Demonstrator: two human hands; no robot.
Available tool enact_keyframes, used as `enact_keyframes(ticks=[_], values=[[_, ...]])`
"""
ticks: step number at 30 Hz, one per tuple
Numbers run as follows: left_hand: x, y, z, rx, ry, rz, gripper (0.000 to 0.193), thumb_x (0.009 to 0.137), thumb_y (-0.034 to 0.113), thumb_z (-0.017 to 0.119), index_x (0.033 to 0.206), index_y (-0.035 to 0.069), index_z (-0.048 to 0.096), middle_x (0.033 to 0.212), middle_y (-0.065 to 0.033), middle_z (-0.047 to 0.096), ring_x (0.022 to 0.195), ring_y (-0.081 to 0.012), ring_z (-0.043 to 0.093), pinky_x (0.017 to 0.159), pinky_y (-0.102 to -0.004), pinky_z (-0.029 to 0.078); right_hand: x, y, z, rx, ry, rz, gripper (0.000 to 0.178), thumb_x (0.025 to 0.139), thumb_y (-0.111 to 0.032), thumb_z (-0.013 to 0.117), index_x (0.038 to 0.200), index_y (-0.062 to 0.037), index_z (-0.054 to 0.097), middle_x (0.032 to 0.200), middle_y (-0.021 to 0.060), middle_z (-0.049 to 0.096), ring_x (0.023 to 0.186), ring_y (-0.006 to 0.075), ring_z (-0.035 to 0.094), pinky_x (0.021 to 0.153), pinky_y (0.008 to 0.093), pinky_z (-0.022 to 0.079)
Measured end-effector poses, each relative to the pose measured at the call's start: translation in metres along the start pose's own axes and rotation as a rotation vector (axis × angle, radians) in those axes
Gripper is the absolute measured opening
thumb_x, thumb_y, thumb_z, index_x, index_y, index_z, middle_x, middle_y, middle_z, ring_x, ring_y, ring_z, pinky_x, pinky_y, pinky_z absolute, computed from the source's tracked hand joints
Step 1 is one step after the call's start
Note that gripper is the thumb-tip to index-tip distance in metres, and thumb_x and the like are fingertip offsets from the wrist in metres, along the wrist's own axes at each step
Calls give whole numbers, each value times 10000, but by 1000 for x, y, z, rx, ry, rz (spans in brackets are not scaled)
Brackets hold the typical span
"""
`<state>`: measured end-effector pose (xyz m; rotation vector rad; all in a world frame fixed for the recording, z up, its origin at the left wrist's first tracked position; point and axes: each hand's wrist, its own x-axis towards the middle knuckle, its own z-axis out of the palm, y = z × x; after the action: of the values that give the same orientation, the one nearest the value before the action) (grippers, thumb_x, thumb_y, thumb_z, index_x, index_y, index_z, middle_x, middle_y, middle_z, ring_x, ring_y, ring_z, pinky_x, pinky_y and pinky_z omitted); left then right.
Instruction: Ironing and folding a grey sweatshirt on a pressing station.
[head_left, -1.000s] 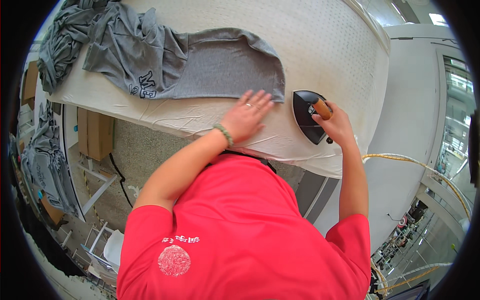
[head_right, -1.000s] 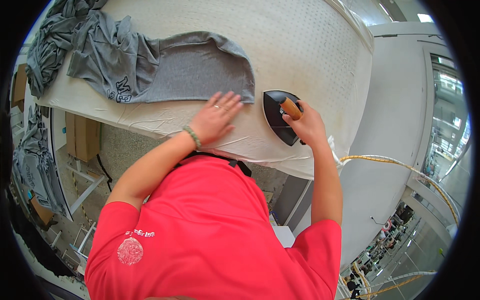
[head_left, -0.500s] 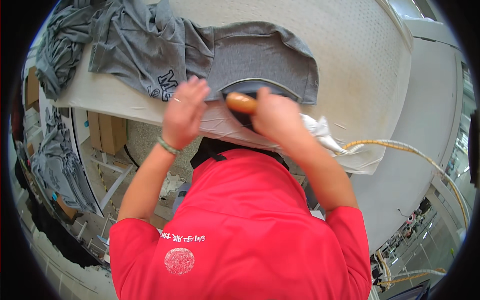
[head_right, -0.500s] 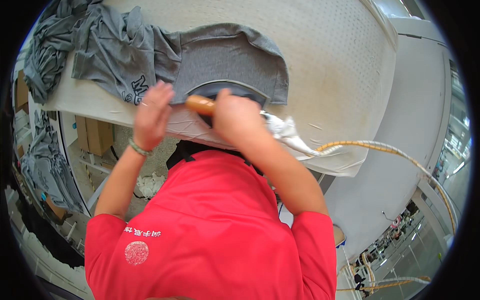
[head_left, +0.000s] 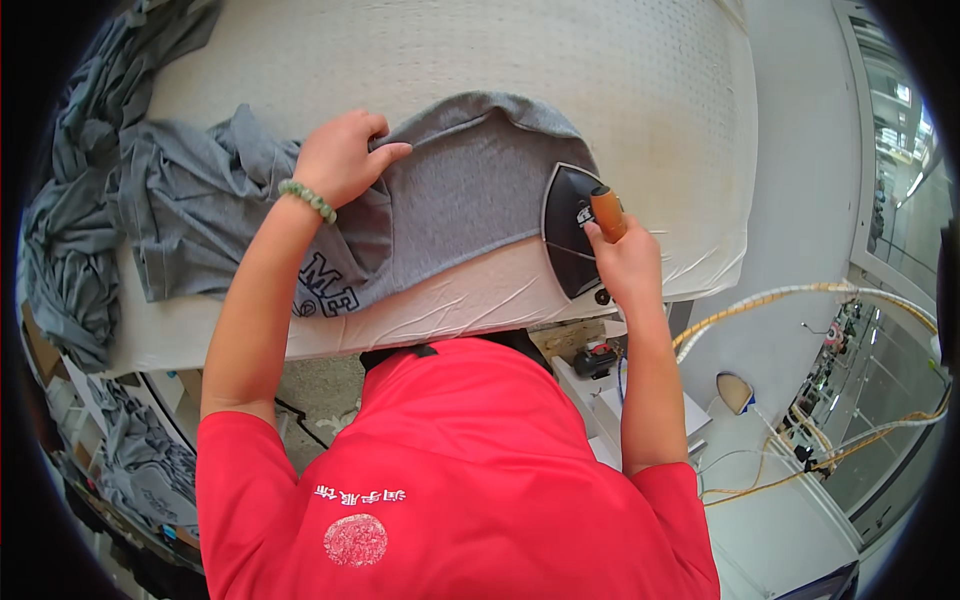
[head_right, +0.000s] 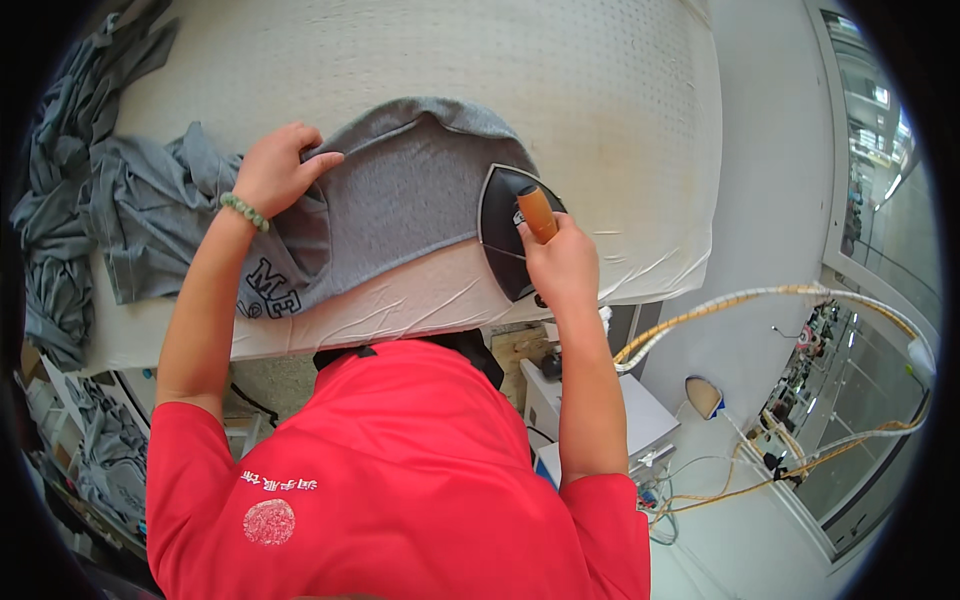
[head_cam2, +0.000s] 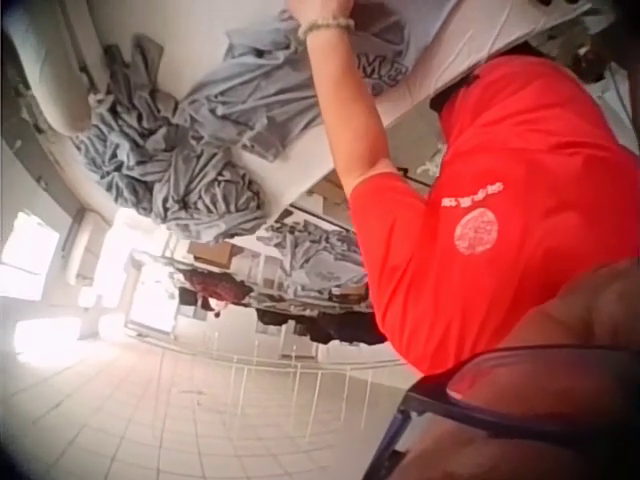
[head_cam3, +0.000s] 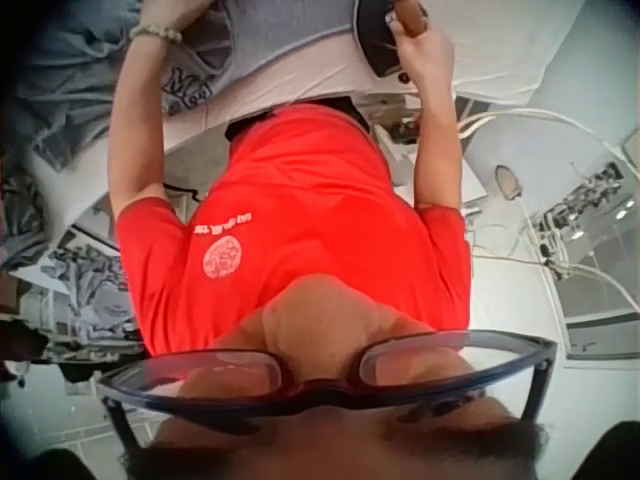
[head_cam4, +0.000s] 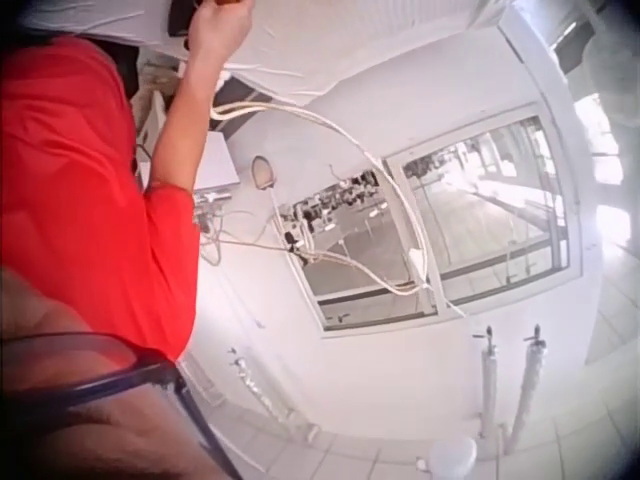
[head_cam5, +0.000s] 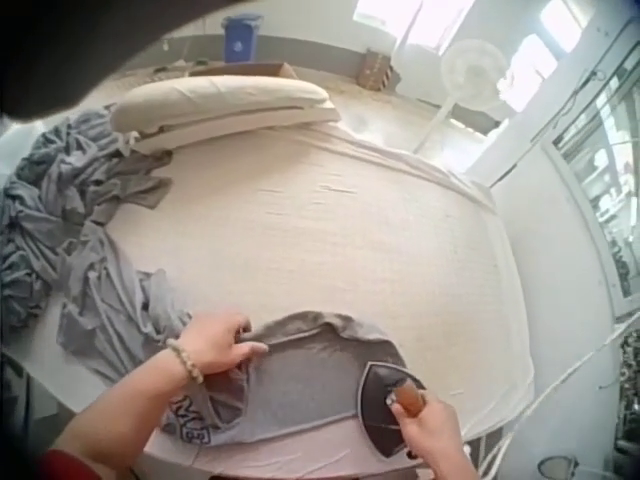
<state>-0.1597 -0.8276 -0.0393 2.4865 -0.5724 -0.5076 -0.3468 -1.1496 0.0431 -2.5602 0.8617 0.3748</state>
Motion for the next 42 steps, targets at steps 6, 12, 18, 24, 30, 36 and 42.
enact_keyframes(ticks=[6, 12, 18, 24, 30, 36, 42], values=[[-8, -1, 6, -170, 219, 41, 304, 991, 341, 707, 919, 46, 700, 871, -152, 656, 839, -377, 663, 711, -460, 522, 60, -40, 2, -57, -53, -32, 410, 967, -372, 729, 1041, 32, 711, 901, 265, 740, 909, 467, 715, 779, 495, 548], [-11, -5, 18, -135, 328, 44, 271, 997, 310, 700, 907, 55, 693, 886, -138, 662, 825, -368, 664, 695, -451, 527, 32, -112, 34, -279, -287, -414, 390, 944, -309, 710, 1172, 4, 666, 916, 252, 751, 924, 475, 721, 821, 530, 579], [-12, 3, 12, -6, 286, -81, 211, 972, 279, 715, 909, 78, 706, 880, -118, 670, 830, -351, 682, 701, -452, 559, 25, -144, 46, -275, -394, -414, 445, 920, -270, 700, 1250, 21, 629, 928, 251, 753, 957, 479, 723, 856, 541, 587], [40, 21, 24, 89, 454, 407, 176, 934, 269, 716, 898, 98, 693, 889, -95, 687, 818, -324, 701, 715, -454, 582, 34, -85, 22, -205, -102, -144, 458, 939, -304, 711, 1248, 26, 638, 1007, 277, 746, 993, 461, 720, 861, 532, 576], [77, 14, 33, 259, 277, 511, 178, 912, 268, 709, 893, 99, 655, 851, -100, 688, 751, -329, 713, 680, -451, 590, 26, -66, 23, -190, -89, -27, 480, 935, -372, 754, 1207, 13, 663, 1010, 264, 751, 975, 454, 720, 847, 526, 565], [40, 9, 17, 117, 232, 152, 267, 973, 328, 689, 873, 87, 637, 825, -122, 701, 751, -371, 703, 655, -479, 563, 36, -82, 20, -158, -138, -67, 460, 931, -398, 760, 1130, 9, 680, 1006, 253, 753, 961, 458, 715, 837, 524, 563], [-1, -6, 12, 43, 249, 91, 307, 1034, 337, 640, 880, 71, 635, 849, -157, 711, 780, -415, 685, 665, -512, 538, 51, -116, 33, -101, -111, -168, 420, 923, -382, 764, 1025, 14, 669, 963, 245, 754, 934, 450, 725, 817, 525, 572]])
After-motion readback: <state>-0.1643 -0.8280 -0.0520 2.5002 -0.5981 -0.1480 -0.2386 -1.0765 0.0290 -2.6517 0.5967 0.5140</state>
